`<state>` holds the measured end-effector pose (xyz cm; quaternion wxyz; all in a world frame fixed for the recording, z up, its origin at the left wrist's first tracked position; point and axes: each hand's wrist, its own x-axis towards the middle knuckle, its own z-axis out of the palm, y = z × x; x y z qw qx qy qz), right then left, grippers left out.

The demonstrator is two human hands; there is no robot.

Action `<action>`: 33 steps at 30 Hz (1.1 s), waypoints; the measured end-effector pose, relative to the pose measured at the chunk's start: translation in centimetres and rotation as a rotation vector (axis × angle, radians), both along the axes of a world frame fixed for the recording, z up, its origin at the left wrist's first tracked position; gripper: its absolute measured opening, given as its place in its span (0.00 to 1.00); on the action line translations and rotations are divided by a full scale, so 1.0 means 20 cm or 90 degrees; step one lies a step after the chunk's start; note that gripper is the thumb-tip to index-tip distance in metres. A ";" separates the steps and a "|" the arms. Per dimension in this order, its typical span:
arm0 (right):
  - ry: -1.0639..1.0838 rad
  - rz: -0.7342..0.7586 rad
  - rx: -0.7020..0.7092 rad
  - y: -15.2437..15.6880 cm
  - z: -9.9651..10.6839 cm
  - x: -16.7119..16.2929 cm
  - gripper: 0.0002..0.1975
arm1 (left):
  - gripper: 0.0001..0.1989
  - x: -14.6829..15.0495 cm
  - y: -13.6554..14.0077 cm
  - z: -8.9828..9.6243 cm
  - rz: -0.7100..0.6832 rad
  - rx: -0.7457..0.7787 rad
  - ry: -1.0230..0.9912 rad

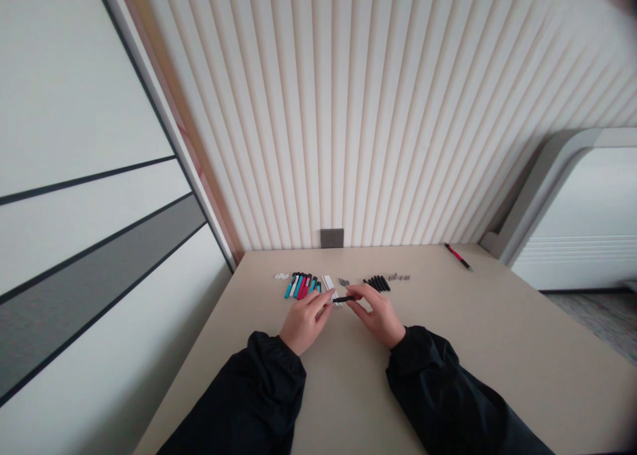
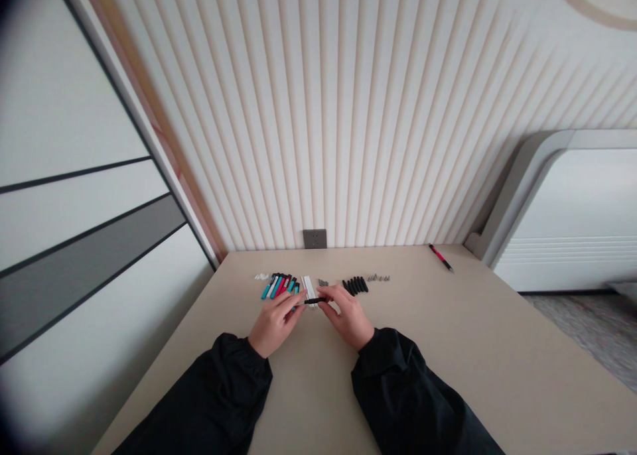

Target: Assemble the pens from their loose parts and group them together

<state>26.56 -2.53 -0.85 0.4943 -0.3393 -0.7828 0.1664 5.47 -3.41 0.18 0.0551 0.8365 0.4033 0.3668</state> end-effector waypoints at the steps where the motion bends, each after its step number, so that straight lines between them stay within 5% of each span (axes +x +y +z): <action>1: -0.007 0.013 -0.005 0.00 0.00 0.00 0.12 | 0.17 0.01 0.00 0.00 -0.010 -0.017 -0.013; 6: -0.048 0.057 -0.034 0.00 0.00 -0.01 0.11 | 0.16 0.02 -0.02 0.00 -0.068 -0.067 -0.046; 13: -0.117 0.069 -0.044 -0.01 0.02 -0.01 0.12 | 0.14 0.02 0.00 -0.01 -0.040 -0.055 -0.145; 24: -0.143 0.058 -0.057 -0.01 -0.01 -0.03 0.13 | 0.14 0.03 0.05 -0.05 0.018 -0.281 -0.440; 33: -0.178 0.045 -0.033 -0.02 0.01 -0.05 0.12 | 0.17 0.02 0.05 -0.05 0.037 -0.309 -0.425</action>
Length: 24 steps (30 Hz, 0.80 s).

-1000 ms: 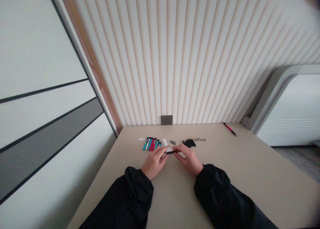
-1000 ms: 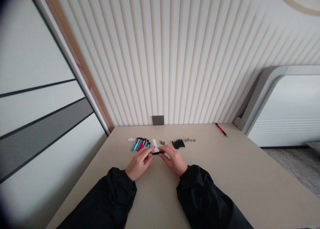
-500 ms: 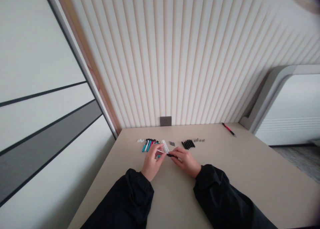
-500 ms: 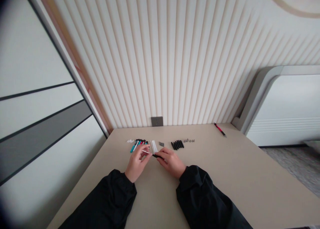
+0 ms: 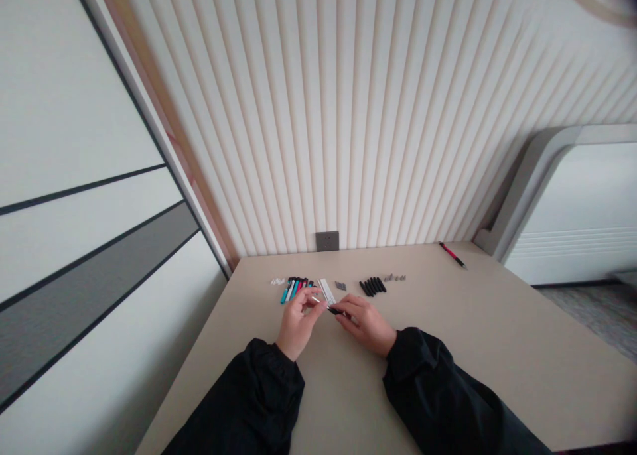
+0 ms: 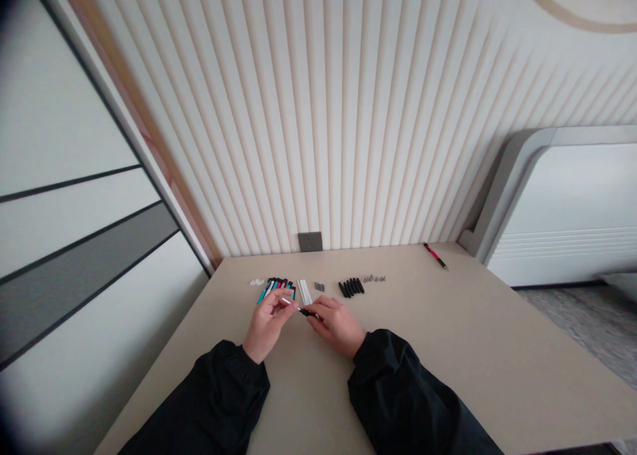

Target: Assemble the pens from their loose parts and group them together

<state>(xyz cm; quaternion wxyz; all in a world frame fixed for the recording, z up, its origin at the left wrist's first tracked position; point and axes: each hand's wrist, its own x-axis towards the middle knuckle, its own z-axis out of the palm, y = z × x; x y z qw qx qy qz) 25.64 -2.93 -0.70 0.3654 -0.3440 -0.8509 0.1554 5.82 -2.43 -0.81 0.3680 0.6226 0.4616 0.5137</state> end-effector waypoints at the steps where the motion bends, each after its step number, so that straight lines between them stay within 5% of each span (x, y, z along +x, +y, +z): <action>1: -0.007 -0.007 0.013 0.00 0.00 0.00 0.11 | 0.17 0.00 0.00 0.00 -0.001 0.001 0.002; 17: 0.036 0.007 -0.050 0.00 0.01 0.00 0.12 | 0.15 -0.01 -0.01 0.05 -0.054 0.037 0.090; 24: 0.102 -0.105 -0.064 0.07 -0.04 0.05 0.13 | 0.16 -0.13 0.05 0.06 -0.001 0.271 0.515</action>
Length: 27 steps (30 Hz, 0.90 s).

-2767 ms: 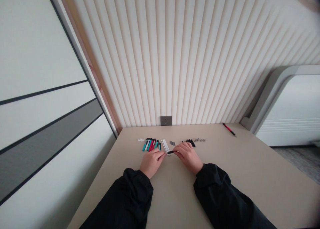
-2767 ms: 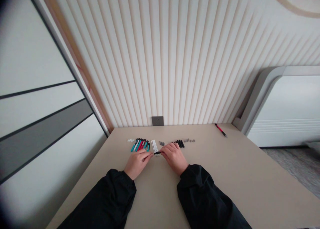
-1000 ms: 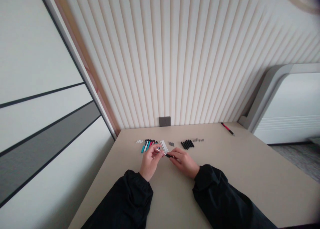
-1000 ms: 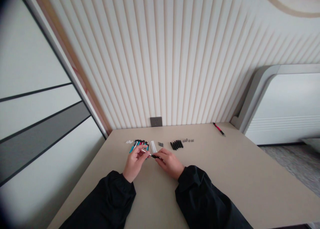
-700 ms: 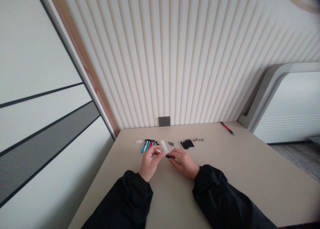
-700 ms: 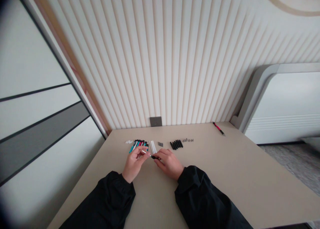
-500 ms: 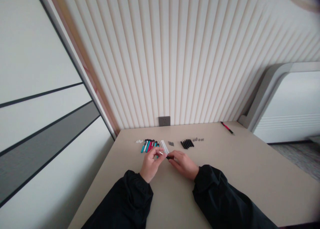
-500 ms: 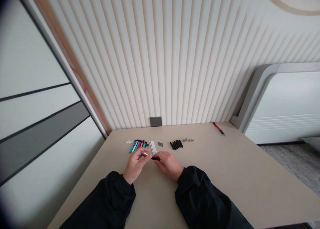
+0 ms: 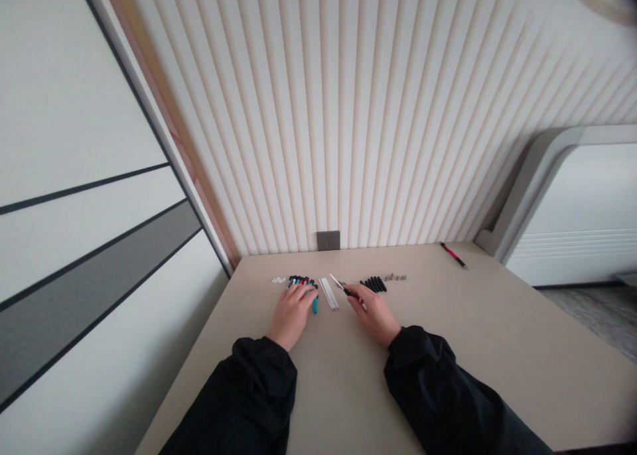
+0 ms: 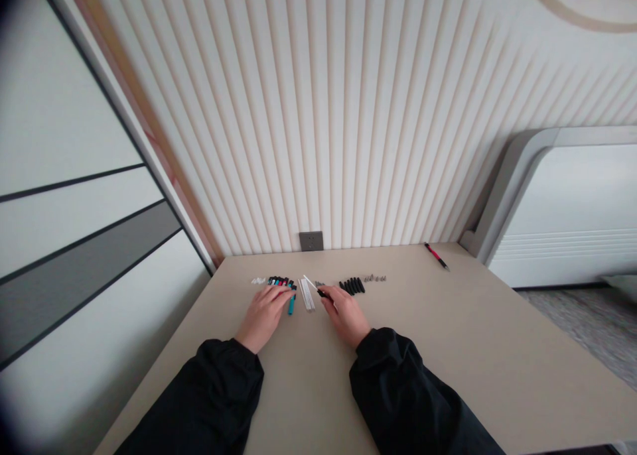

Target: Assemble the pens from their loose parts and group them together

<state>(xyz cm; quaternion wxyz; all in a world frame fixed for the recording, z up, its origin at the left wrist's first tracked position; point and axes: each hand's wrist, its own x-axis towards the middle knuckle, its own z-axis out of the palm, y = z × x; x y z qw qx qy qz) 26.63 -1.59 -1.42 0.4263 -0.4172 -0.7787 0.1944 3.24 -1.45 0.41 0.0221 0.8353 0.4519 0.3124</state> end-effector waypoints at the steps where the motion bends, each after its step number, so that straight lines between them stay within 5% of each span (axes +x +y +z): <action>1: 0.009 -0.006 -0.001 0.01 -0.01 0.00 0.14 | 0.17 -0.01 0.01 -0.01 -0.001 0.016 0.063; 7: -0.007 -0.005 0.001 0.01 -0.04 -0.01 0.15 | 0.13 -0.02 0.02 -0.04 -0.077 -0.009 0.249; 13: -0.029 -0.007 -0.004 0.00 -0.03 -0.01 0.14 | 0.09 0.01 0.01 -0.02 -0.129 0.013 0.280; 27: -0.017 -0.022 -0.022 0.00 -0.04 -0.01 0.15 | 0.11 0.07 -0.05 0.08 -0.093 0.162 0.290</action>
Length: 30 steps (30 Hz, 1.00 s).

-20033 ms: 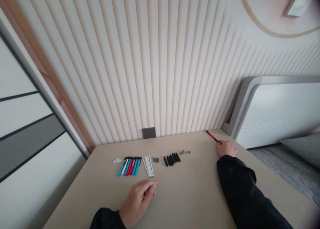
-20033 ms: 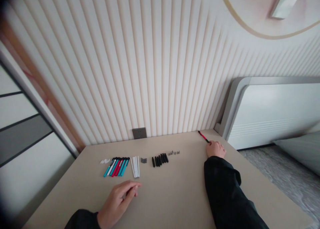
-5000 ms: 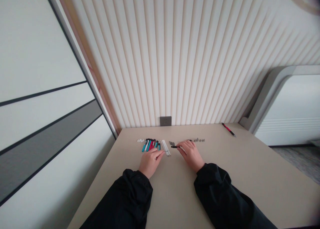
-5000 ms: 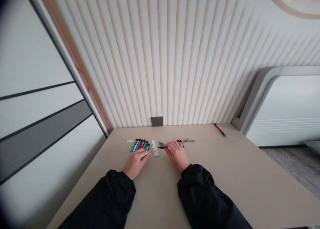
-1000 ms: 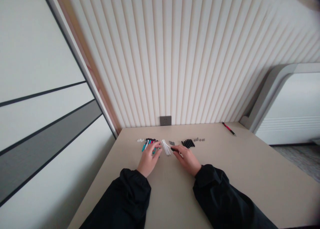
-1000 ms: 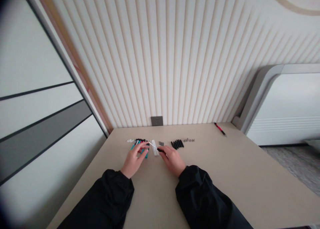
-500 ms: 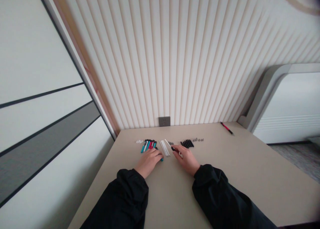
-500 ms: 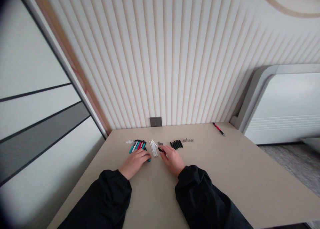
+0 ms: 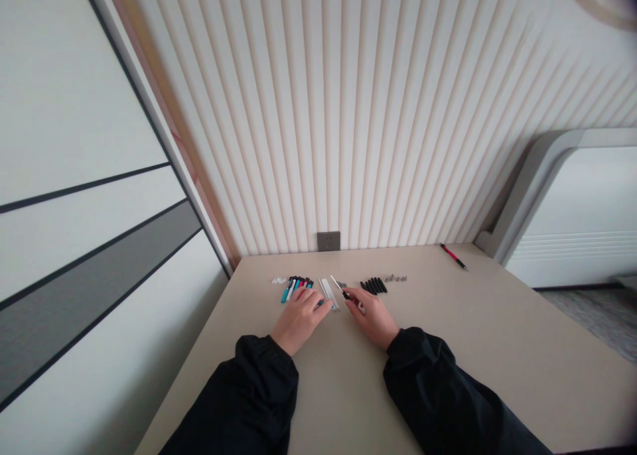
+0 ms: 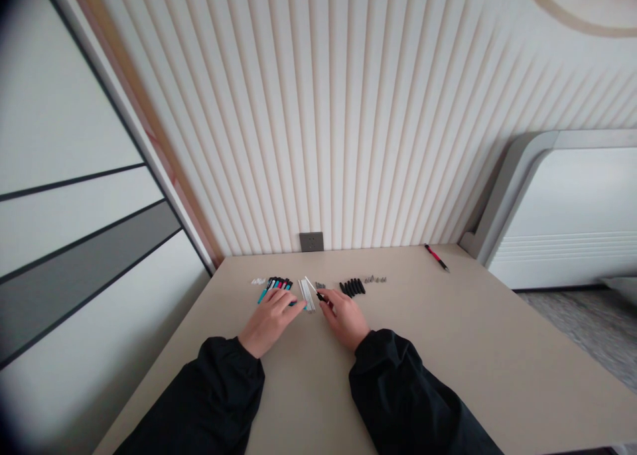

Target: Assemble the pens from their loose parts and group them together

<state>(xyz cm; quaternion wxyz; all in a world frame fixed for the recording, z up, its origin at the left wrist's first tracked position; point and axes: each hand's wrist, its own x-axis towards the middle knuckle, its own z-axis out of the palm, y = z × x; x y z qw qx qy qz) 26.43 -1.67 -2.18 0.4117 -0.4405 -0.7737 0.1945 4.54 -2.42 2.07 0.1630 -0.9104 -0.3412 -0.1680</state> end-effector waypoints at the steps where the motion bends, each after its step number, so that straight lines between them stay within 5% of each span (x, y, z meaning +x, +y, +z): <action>1: 0.000 0.000 -0.003 0.00 0.00 0.00 0.15 | 0.10 0.00 -0.01 0.01 0.009 0.009 0.016; 7: -0.011 0.003 -0.012 0.00 0.00 0.00 0.15 | 0.04 0.03 -0.04 0.05 0.021 0.022 0.123; 14: -0.014 0.011 -0.018 -0.01 0.01 0.00 0.16 | 0.05 0.02 -0.04 0.04 0.032 0.021 0.104; 21: 0.006 -0.004 -0.020 -0.01 0.01 -0.01 0.15 | 0.11 -0.02 -0.01 0.01 0.057 -0.029 -0.123; 30: 0.055 -0.005 -0.039 -0.06 0.05 -0.03 0.12 | 0.09 0.07 -0.06 -0.07 -0.032 -0.266 -0.436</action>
